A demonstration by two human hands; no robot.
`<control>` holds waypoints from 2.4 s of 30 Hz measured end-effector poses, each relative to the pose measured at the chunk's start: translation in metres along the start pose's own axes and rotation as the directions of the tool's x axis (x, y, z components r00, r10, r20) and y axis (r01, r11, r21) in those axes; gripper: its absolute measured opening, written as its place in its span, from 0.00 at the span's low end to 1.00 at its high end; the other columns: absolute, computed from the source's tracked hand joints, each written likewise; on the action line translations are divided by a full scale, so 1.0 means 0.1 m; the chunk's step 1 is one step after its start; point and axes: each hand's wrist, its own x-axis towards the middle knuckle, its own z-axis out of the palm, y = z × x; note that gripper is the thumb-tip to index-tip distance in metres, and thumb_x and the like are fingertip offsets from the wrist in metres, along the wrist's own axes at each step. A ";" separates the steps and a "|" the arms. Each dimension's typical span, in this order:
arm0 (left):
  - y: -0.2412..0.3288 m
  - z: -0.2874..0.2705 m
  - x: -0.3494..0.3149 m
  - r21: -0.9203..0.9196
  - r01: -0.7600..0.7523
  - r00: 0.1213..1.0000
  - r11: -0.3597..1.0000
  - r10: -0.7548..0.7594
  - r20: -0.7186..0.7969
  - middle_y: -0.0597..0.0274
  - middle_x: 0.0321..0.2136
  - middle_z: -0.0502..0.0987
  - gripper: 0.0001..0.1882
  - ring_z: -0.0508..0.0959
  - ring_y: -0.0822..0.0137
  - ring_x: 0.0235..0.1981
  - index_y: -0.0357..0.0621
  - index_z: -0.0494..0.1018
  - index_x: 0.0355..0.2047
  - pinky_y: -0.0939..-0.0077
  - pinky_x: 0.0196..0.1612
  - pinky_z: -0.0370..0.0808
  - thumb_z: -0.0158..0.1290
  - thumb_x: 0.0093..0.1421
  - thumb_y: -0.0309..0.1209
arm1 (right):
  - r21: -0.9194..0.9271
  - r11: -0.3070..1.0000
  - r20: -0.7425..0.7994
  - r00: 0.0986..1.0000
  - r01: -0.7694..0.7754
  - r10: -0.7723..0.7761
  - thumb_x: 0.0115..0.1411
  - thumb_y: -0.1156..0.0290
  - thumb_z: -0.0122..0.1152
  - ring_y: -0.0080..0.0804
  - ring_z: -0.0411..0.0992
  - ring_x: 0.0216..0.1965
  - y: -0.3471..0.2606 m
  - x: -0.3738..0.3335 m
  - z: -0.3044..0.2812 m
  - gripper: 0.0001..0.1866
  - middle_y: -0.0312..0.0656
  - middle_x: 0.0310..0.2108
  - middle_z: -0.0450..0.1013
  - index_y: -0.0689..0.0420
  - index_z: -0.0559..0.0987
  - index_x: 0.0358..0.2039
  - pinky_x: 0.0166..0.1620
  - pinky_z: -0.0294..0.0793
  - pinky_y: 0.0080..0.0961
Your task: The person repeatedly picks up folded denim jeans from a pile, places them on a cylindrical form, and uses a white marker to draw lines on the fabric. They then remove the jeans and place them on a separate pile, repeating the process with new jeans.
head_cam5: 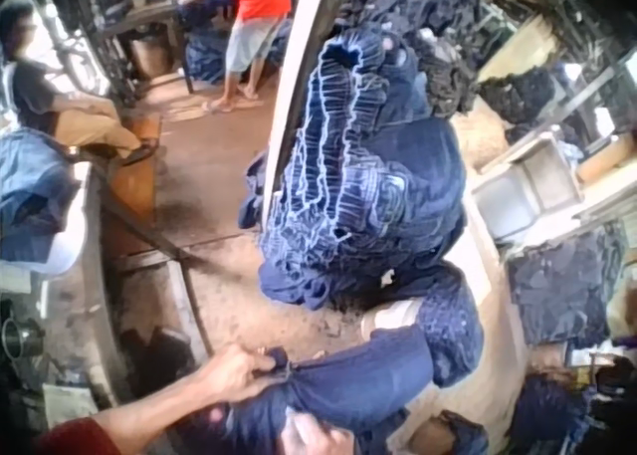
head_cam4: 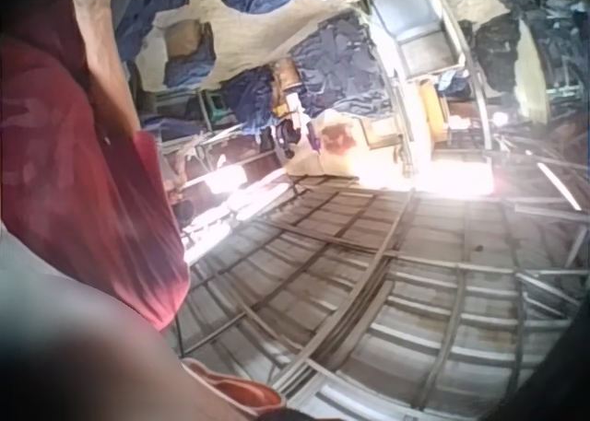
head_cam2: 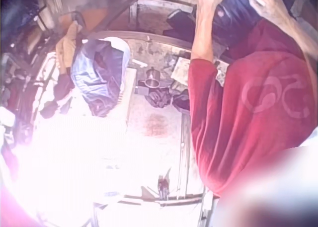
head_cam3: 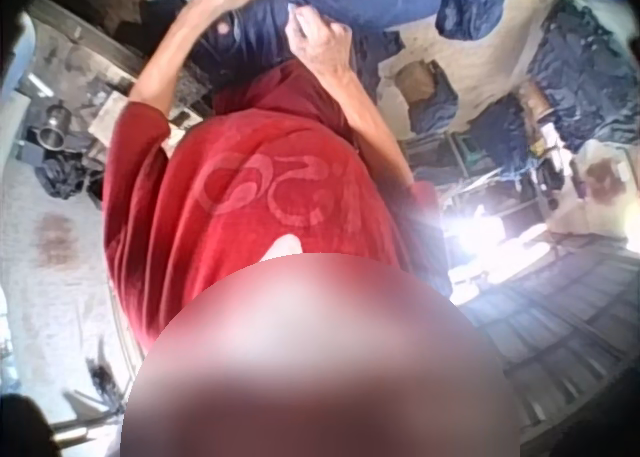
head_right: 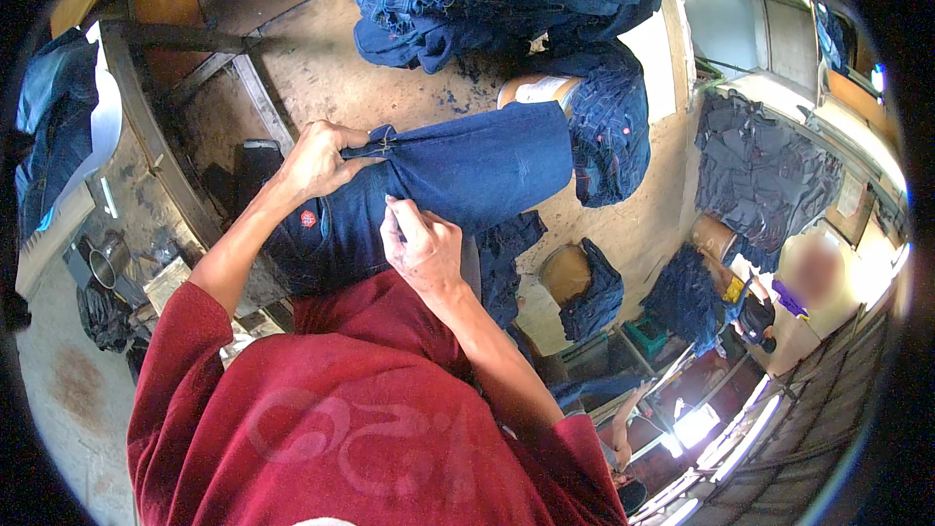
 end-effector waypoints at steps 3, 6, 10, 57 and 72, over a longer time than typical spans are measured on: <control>0.03 -0.01 0.00 -0.006 -0.067 0.997 0.998 0.067 -0.049 0.37 0.29 0.81 0.10 0.81 0.36 0.32 0.39 0.86 0.39 0.55 0.35 0.79 0.71 0.60 0.30 | -0.055 0.998 0.013 0.999 0.042 -0.041 0.62 0.78 0.70 0.43 0.81 0.21 0.02 0.01 0.01 0.03 0.46 0.21 0.79 0.57 0.83 0.36 0.26 0.80 0.36; 0.01 0.01 -0.01 -0.004 -0.055 0.998 0.998 0.055 -0.030 0.38 0.29 0.81 0.10 0.81 0.36 0.34 0.39 0.86 0.40 0.54 0.37 0.80 0.71 0.61 0.30 | -0.121 0.992 0.102 0.994 0.042 -0.030 0.61 0.79 0.71 0.42 0.82 0.22 0.04 -0.01 0.00 0.05 0.46 0.23 0.81 0.57 0.84 0.37 0.27 0.81 0.35; -0.04 0.05 0.00 0.004 -0.023 1.000 1.000 0.023 -0.012 0.39 0.31 0.83 0.10 0.83 0.36 0.36 0.41 0.87 0.41 0.53 0.39 0.81 0.70 0.61 0.30 | -0.011 0.999 -0.014 0.999 0.044 -0.044 0.61 0.80 0.71 0.42 0.80 0.20 0.07 -0.02 0.00 0.06 0.45 0.22 0.80 0.57 0.84 0.38 0.26 0.80 0.36; 0.01 0.08 0.01 0.034 0.002 0.998 0.999 0.000 -0.060 0.40 0.31 0.84 0.12 0.84 0.38 0.35 0.46 0.89 0.45 0.54 0.37 0.82 0.69 0.62 0.33 | -0.109 0.992 0.058 0.997 0.057 -0.051 0.65 0.77 0.68 0.41 0.80 0.21 0.12 -0.01 -0.02 0.05 0.43 0.21 0.79 0.57 0.83 0.41 0.25 0.80 0.37; 0.65 0.04 -0.89 0.289 0.368 0.700 0.884 -0.059 -0.712 0.44 0.47 0.78 0.35 0.76 0.40 0.54 0.37 0.76 0.52 0.45 0.58 0.73 0.78 0.52 0.45 | 0.328 0.883 0.058 0.940 -0.336 0.336 0.72 0.72 0.68 0.26 0.83 0.25 0.36 -0.33 -0.56 0.34 0.42 0.25 0.85 0.61 0.66 0.75 0.31 0.79 0.26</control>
